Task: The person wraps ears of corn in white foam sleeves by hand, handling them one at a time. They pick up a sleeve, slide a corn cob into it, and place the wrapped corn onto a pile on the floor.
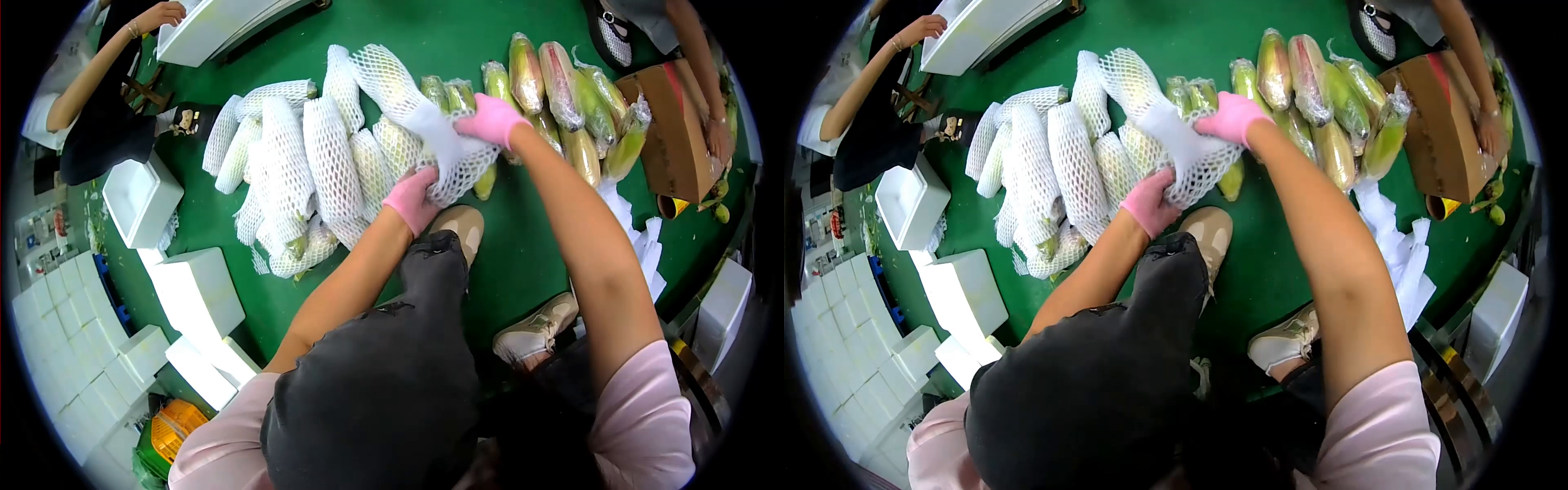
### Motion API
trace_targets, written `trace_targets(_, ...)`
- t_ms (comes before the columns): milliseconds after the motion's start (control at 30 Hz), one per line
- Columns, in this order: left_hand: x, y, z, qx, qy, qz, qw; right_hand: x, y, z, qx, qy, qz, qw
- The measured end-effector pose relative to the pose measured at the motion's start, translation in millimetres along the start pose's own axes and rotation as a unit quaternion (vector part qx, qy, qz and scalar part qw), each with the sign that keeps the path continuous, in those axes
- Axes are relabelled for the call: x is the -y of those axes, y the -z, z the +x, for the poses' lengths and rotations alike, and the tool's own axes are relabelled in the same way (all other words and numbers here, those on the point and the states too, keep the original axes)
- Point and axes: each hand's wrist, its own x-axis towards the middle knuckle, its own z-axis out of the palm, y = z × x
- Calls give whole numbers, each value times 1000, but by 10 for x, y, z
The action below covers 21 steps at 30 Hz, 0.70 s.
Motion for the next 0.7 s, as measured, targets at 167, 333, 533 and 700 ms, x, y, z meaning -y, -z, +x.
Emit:
trace_targets(167,-179,85,-37,-245,33,-267,931,137,116,-1159,-57,101,263,958)
trace_targets(333,-726,23,-355,48,-53,524,849,513,76,-1835,-78,175,393,899)
trace_targets(533,-255,-225,-593,212,117,-229,943,521,557,-1979,-184,57,-34,981)
trace_targets(700,-619,-377,-392,283,88,-138,945,-87,332,-1401,-105,-57,453,884)
